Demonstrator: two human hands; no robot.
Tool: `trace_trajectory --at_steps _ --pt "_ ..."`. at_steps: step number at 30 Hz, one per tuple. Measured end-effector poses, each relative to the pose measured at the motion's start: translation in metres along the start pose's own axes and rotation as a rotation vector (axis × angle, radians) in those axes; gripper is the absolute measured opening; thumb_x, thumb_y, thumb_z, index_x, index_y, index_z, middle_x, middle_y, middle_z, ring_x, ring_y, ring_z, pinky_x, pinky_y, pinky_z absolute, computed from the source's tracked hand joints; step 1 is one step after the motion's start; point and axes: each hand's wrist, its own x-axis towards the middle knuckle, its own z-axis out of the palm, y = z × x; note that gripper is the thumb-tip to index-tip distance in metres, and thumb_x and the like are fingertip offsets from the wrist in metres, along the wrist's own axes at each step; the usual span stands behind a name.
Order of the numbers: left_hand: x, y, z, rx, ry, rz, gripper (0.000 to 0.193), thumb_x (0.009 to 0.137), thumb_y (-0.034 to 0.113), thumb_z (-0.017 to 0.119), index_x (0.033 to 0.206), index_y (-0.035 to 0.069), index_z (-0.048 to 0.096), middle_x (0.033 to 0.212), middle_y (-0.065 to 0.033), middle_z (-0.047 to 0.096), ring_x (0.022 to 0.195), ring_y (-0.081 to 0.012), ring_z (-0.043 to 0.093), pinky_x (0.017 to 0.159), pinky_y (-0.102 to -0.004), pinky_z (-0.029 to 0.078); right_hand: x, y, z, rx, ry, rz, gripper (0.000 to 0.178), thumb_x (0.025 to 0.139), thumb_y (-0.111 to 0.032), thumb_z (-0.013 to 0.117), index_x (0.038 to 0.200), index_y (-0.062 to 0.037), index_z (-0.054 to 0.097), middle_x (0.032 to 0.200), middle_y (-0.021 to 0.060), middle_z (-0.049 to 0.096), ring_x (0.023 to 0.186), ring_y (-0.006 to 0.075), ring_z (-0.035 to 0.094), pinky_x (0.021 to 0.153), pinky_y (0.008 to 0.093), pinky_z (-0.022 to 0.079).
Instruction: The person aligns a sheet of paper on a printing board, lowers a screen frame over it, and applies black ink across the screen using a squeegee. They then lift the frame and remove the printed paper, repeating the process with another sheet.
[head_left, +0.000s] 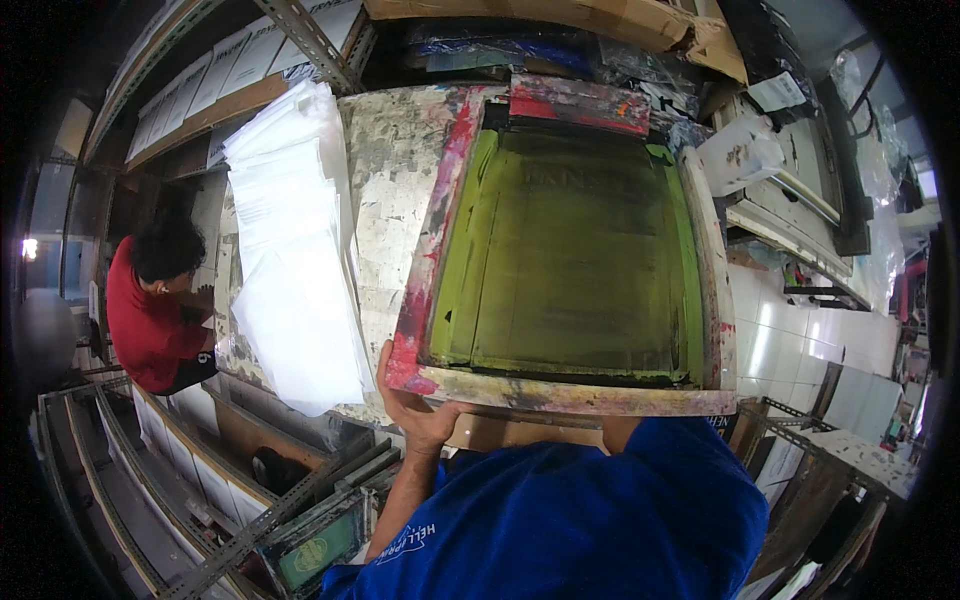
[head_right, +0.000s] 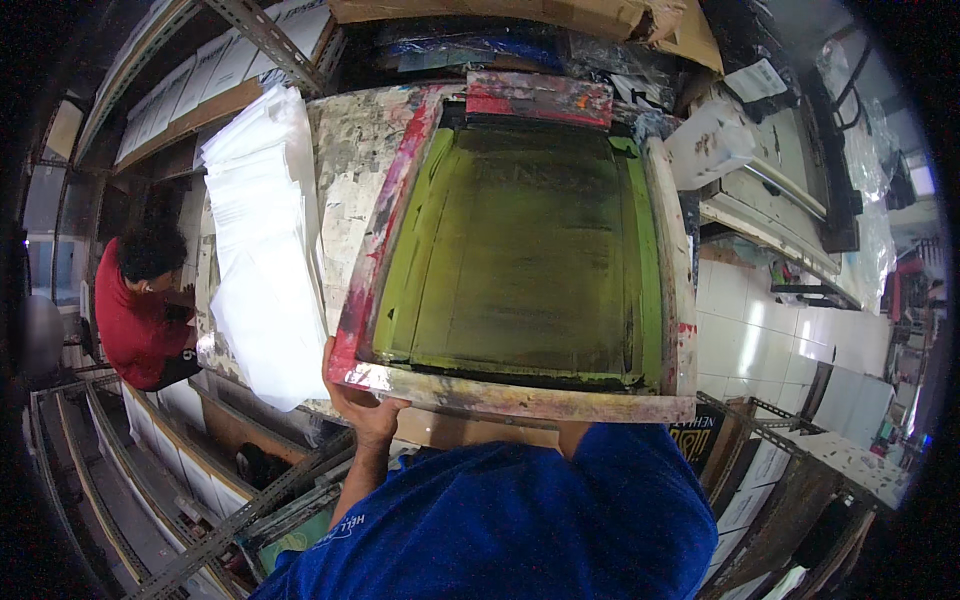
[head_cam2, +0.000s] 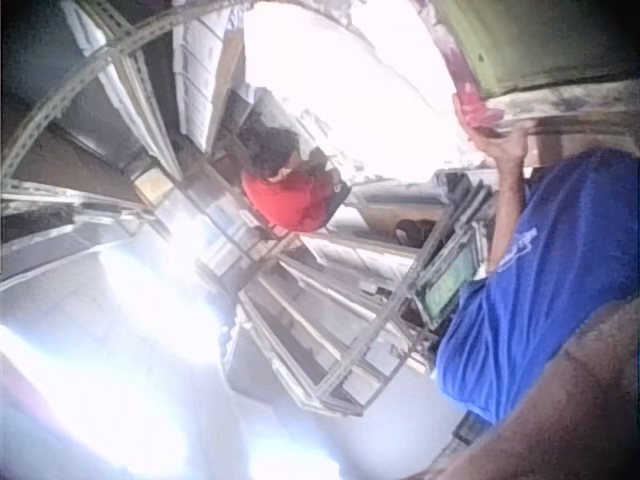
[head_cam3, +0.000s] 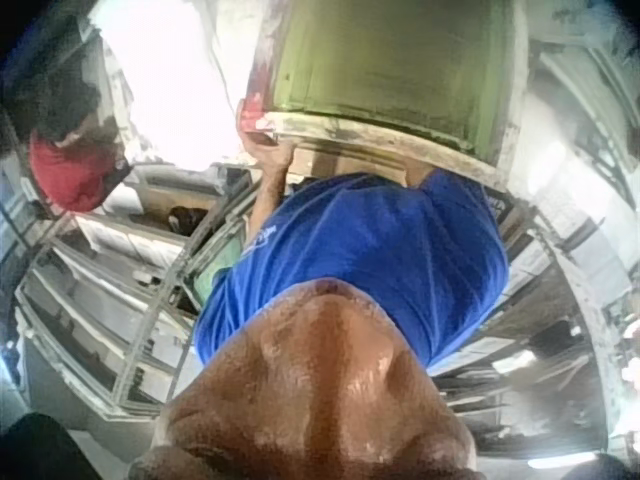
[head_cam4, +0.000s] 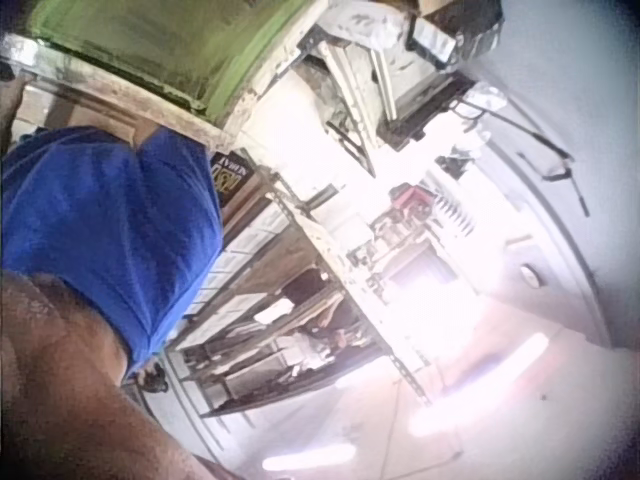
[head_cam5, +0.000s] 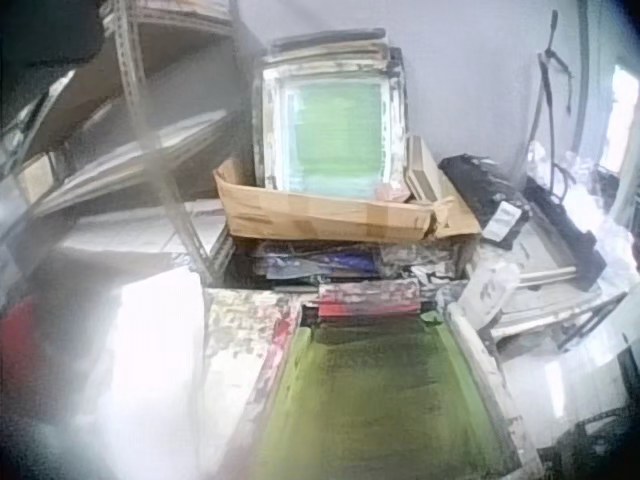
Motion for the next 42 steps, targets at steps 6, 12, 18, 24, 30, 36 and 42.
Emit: trace_trajectory --at_steps 6,12,18,24,30,36,42 --pt "-0.007 -0.010 -0.005 0.019 -0.008 0.006 0.135 0.059 0.050 0.099 0.155 -0.007 0.023 0.145 -0.0215 0.048 0.132 -0.0312 0.051 0.113 -0.0447 0.042 0.005 0.000 0.004 0.012 -0.010 0.009 0.061 0.097 -0.036 0.061 0.151 -0.0115 0.046 0.157 0.0101 0.045 0.143 0.0291 0.041 0.121 0.0461 0.030" --pt "-0.003 0.003 -0.002 -0.055 0.024 -0.029 0.137 0.056 0.046 0.101 0.156 -0.006 0.023 0.144 -0.0212 0.049 0.131 -0.0311 0.053 0.112 -0.0437 0.044 0.009 -0.002 0.006 0.033 0.019 -0.007 0.061 0.097 -0.036 0.061 0.151 -0.0116 0.046 0.157 0.0101 0.045 0.143 0.0295 0.042 0.121 0.0467 0.030" --pt "-0.005 -0.012 -0.003 -0.043 -0.038 0.012 0.128 0.061 0.031 0.101 0.155 -0.007 0.023 0.143 -0.0210 0.051 0.130 -0.0303 0.053 0.112 -0.0434 0.043 -0.058 -0.014 -0.003 0.164 0.016 0.106 0.060 0.097 -0.036 0.061 0.151 -0.0118 0.046 0.157 0.0100 0.045 0.143 0.0299 0.042 0.121 0.0473 0.031" --pt "-0.006 -0.013 -0.003 0.009 -0.045 0.090 0.123 0.065 0.034 0.099 0.155 -0.008 0.026 0.145 -0.0196 0.050 0.130 -0.0295 0.052 0.113 -0.0412 0.040 -0.138 -0.006 -0.011 0.803 0.064 0.416 0.060 0.097 -0.035 0.061 0.151 -0.0120 0.046 0.157 0.0099 0.045 0.142 0.0303 0.042 0.121 0.0480 0.031" --pt "-0.005 -0.015 0.000 0.041 -0.028 0.121 0.121 0.063 0.032 0.100 0.153 -0.008 0.030 0.144 -0.0197 0.050 0.131 -0.0297 0.051 0.114 -0.0408 0.038 -0.237 0.061 -0.042 1.887 0.964 0.964 0.056 0.098 -0.040 0.057 0.147 -0.0131 0.051 0.150 0.0105 0.052 0.136 0.0336 0.050 0.117 0.0551 0.037" --pt "0.000 0.002 0.001 0.053 0.018 0.128 0.108 0.062 0.012 0.095 0.152 -0.004 0.037 0.143 -0.0190 0.054 0.129 -0.0290 0.053 0.114 -0.0404 0.039 -0.309 0.051 -0.143 0.896 0.437 0.993 0.040 0.094 -0.025 0.061 0.127 -0.0023 0.063 0.117 0.0201 0.072 0.102 0.0370 0.070 0.089 0.0483 0.056" --pt "0.031 0.048 0.022 0.093 0.049 0.160 0.084 0.067 0.010 0.093 0.138 -0.002 0.050 0.120 -0.0099 0.064 0.109 -0.0207 0.059 0.099 -0.0349 0.044 -0.317 0.035 -0.161 -0.163 -0.154 0.935 0.036 0.084 -0.017 0.066 0.111 0.0064 0.066 0.108 0.0316 0.067 0.099 0.0480 0.066 0.086 0.0515 0.052"
